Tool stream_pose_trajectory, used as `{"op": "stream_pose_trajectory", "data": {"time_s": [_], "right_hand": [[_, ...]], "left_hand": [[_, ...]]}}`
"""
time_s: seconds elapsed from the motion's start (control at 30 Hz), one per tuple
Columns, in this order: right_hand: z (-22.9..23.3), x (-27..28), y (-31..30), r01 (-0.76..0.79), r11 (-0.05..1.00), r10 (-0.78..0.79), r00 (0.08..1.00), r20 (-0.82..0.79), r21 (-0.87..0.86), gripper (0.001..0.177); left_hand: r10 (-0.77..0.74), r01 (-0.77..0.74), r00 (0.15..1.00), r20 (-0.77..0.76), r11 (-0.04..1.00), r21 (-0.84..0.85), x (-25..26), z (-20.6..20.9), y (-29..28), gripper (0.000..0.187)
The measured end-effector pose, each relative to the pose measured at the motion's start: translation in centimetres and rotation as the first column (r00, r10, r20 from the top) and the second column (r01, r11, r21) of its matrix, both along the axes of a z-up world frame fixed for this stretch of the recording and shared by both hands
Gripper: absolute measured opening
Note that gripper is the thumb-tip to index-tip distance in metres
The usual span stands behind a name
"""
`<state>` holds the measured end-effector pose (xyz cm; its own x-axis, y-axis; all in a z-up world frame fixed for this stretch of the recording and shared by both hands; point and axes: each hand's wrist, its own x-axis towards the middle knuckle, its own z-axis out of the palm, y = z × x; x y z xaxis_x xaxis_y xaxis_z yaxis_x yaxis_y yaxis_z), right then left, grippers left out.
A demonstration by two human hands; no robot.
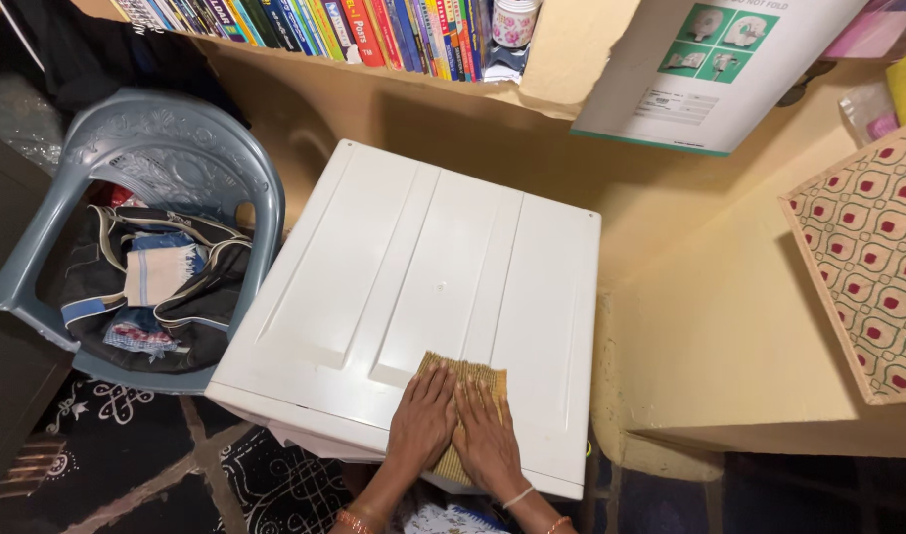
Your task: The person wipes the top and side surfaces of a white plastic cabinet by hand using a piece of cloth.
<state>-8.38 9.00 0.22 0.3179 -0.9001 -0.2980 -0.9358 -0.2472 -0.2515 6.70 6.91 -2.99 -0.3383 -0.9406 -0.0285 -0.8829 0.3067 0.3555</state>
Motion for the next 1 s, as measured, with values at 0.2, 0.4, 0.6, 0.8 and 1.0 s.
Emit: {"op": "stream_pose_trajectory", "data": {"time_s": [0.2,0.4,0.6,0.8,1.0], "right_hand": [[-0.3,0.8,-8.1,0.059,0.998,-0.059,0.998,0.004,-0.033,0.068],[-0.5,1.7,-13.3,0.109,0.991,-0.112,0.993,-0.027,-0.076,0.067],[1.2,5.4,-6.9,0.154,0.983,-0.139,0.98,-0.142,0.1,0.07],[0.7,9.9,-1.6,0.203,0.971,-0.199,0.979,-0.047,0.122,0.069],[-1.0,10.9,-7.1,0.236,0.972,-0.236,0.97,-0.06,-0.016,0.067]], "left_hand": [[0.034,-0.046,0.997,-0.064,0.981,-0.19,-0.2,-2.5,-8.9,0.057],[0.042,-0.047,0.998,-0.041,0.989,-0.142,0.1,-3.1,-14.2,0.055],[-0.118,0.118,0.993,0.001,0.991,-0.066,4.0,-1.3,-8.6,0.057],[-0.164,0.167,0.986,-0.038,0.976,0.137,9.4,0.6,-3.5,0.059],[-0.233,0.239,0.965,0.119,0.97,-0.036,9.5,-1.6,-11.6,0.06]]}}
